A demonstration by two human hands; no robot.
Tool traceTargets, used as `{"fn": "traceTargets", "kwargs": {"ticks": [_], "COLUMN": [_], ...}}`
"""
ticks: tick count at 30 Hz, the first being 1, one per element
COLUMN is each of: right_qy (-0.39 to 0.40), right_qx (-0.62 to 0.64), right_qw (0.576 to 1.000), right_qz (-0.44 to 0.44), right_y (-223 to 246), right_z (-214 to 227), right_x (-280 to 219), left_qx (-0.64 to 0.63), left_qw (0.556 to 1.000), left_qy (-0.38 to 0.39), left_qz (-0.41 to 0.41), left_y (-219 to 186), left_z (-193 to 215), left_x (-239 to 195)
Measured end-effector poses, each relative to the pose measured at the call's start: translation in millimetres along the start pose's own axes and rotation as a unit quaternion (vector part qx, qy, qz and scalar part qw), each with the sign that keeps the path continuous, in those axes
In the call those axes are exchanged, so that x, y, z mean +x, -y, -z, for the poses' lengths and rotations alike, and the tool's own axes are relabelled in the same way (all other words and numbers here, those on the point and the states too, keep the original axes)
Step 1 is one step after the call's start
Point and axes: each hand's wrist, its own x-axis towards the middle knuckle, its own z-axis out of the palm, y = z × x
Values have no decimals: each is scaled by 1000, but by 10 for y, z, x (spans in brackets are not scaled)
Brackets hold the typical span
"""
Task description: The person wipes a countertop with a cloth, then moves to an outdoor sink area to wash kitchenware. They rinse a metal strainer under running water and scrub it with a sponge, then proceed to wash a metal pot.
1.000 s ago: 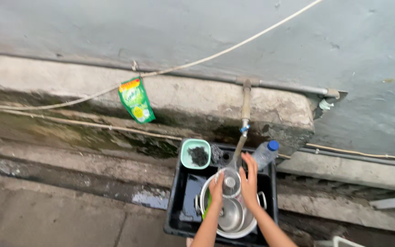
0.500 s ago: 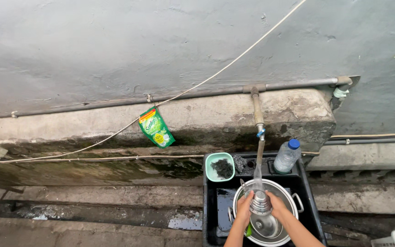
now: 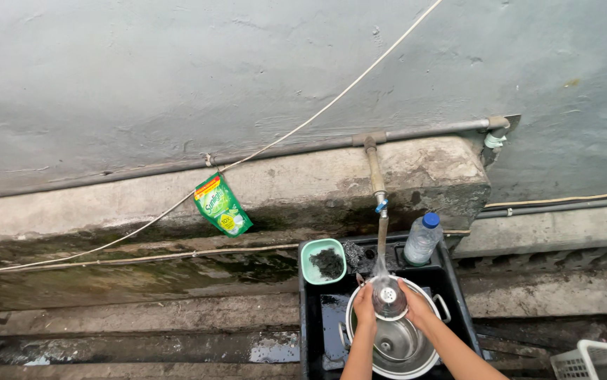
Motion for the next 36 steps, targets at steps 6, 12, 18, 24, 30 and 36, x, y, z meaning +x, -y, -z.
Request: {"fn": "traceTargets", "kwargs": {"ticks": [6, 12, 18, 24, 30, 36], "right_qy": [-7, 30, -24, 90, 158, 46], "right_qx": [-159, -143, -475, -205, -95, -587], "right_qw": [987, 987, 851, 974, 980, 772], "right_qz": [27, 68, 221, -41, -78, 240], "right_y": [105, 92, -73, 61, 212, 134], "right_z": [25, -55, -97, -74, -26, 61], "right_x": [77, 226, 290, 468, 619, 821], "left_qx": [35, 110, 87, -81, -222, -254], "left_qw": [999, 993, 983, 962, 926, 905], "left_qy": [1, 35, -2, 19, 74, 113], "left_qz": [17, 27, 164, 259, 295, 323], "left_y": [-51, -30, 122, 87, 160, 327], "left_z": [-81, -55, -161, 5, 66, 135], "left_x": [-24, -12, 53, 168, 199, 407]}}
